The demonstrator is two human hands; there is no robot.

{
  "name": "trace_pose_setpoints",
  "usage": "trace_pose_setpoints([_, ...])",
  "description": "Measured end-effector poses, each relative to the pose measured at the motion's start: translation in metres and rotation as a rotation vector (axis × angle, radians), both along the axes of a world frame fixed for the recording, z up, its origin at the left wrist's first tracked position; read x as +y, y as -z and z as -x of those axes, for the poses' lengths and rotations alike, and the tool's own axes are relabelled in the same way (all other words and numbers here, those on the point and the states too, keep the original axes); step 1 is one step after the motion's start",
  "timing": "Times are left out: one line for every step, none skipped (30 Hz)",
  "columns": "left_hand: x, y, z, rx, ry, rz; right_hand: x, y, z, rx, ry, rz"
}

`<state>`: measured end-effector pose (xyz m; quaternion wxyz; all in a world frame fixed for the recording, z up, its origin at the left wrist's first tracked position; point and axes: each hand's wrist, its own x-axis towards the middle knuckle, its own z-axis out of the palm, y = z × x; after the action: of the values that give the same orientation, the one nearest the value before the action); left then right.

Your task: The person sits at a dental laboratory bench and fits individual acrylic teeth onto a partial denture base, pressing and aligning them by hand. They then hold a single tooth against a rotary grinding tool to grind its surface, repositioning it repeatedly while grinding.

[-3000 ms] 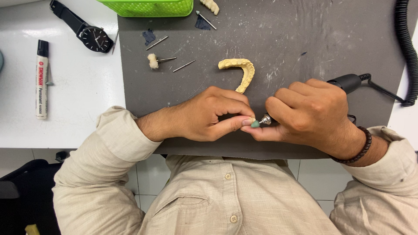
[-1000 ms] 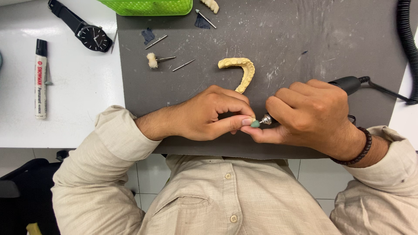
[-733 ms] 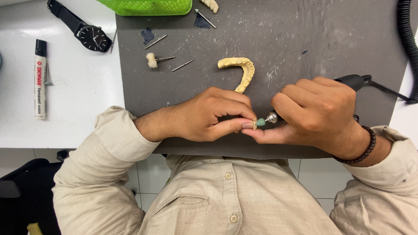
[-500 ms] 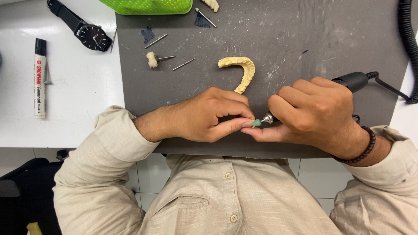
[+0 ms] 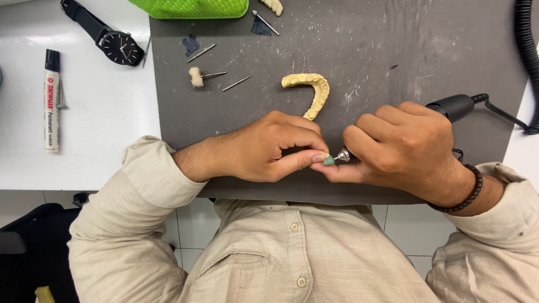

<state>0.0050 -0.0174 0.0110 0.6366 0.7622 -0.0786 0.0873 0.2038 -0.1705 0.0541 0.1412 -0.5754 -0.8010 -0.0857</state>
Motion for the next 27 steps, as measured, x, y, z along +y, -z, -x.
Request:
trace_pose_setpoints([0.0000,-0.0001,0.0000,0.000,0.003,0.011,-0.0003,-0.0009,0.0005,-0.006,-0.002,0.010])
trace_pose_setpoints([-0.0002,0.0001,-0.0003,0.001,0.005,0.021,-0.0005,-0.0013,0.0010,-0.011,-0.004,0.018])
trace_pose_setpoints([-0.0001,0.0001,-0.0003,-0.004,0.008,0.023,0.0002,-0.0018,0.0016,-0.004,-0.004,0.016])
trace_pose_setpoints([-0.0004,0.0001,-0.0006,-0.009,0.010,0.024,0.0004,-0.0024,0.0011,0.002,-0.004,0.013])
trace_pose_setpoints([-0.0002,0.0001,-0.0005,-0.014,0.013,0.026,0.0008,-0.0033,0.0012,0.008,-0.004,0.010])
trace_pose_setpoints([-0.0004,0.0000,-0.0006,-0.003,0.027,0.053,0.0009,-0.0038,0.0013,0.025,-0.001,0.012])
trace_pose_setpoints([-0.0001,0.0000,-0.0003,0.007,0.041,0.078,0.0016,-0.0045,0.0014,0.041,0.002,0.012])
trace_pose_setpoints([-0.0002,0.0000,-0.0003,0.018,0.054,0.101,0.0017,-0.0046,0.0012,0.058,0.004,0.009])
trace_pose_setpoints([-0.0001,0.0000,0.0000,0.018,0.055,0.105,0.0021,-0.0052,0.0009,0.057,0.010,0.000])
trace_pose_setpoints([-0.0001,0.0003,-0.0001,0.017,0.057,0.109,0.0024,-0.0054,-0.0001,0.055,0.016,-0.009])
trace_pose_setpoints([0.0000,0.0003,0.0002,0.016,0.058,0.111,0.0029,-0.0053,-0.0001,0.053,0.021,-0.020])
trace_pose_setpoints([-0.0001,0.0008,0.0000,0.016,0.059,0.109,0.0026,-0.0047,-0.0001,0.058,0.019,-0.008])
trace_pose_setpoints([0.0000,0.0009,0.0001,0.016,0.059,0.109,0.0022,-0.0044,0.0008,0.062,0.017,0.005])
trace_pose_setpoints([-0.0001,0.0014,-0.0001,0.017,0.059,0.106,0.0018,-0.0033,0.0017,0.068,0.015,0.017])
trace_pose_setpoints([0.0000,0.0016,0.0000,0.017,0.058,0.102,0.0017,-0.0028,0.0021,0.062,0.014,0.015])
trace_pose_setpoints([-0.0003,0.0019,-0.0005,0.016,0.057,0.099,0.0008,-0.0027,0.0014,0.055,0.014,0.013])
trace_pose_setpoints([-0.0002,0.0023,-0.0003,0.017,0.054,0.097,0.0007,-0.0024,0.0013,0.051,0.012,0.012])
trace_pose_setpoints([-0.0004,0.0024,-0.0006,0.020,0.054,0.096,0.0008,-0.0017,0.0009,0.046,0.010,0.011])
trace_pose_setpoints([-0.0001,0.0027,-0.0004,0.023,0.053,0.095,0.0015,-0.0011,0.0011,0.042,0.009,0.009])
trace_pose_setpoints([-0.0003,0.0028,-0.0007,0.026,0.055,0.095,0.0013,-0.0010,0.0005,0.038,0.009,0.009])
trace_pose_setpoints([-0.0002,0.0029,-0.0005,0.020,0.055,0.100,0.0012,-0.0015,0.0004,0.040,0.011,0.006])
trace_pose_setpoints([-0.0003,0.0031,-0.0008,0.016,0.054,0.103,0.0012,-0.0017,0.0005,0.042,0.013,0.002])
trace_pose_setpoints([-0.0001,0.0030,-0.0006,0.013,0.052,0.107,0.0018,-0.0018,0.0014,0.045,0.013,-0.002])
trace_pose_setpoints([-0.0004,0.0031,-0.0008,0.018,0.055,0.114,0.0016,-0.0024,0.0014,0.048,0.007,0.009])
trace_pose_setpoints([-0.0003,0.0029,-0.0006,0.022,0.059,0.122,0.0015,-0.0035,0.0017,0.050,0.002,0.019])
trace_pose_setpoints([-0.0005,0.0028,-0.0007,0.026,0.063,0.127,0.0014,-0.0042,0.0019,0.050,-0.004,0.028])
trace_pose_setpoints([-0.0004,0.0026,-0.0005,0.028,0.066,0.139,0.0027,-0.0046,0.0016,0.075,0.003,0.005])
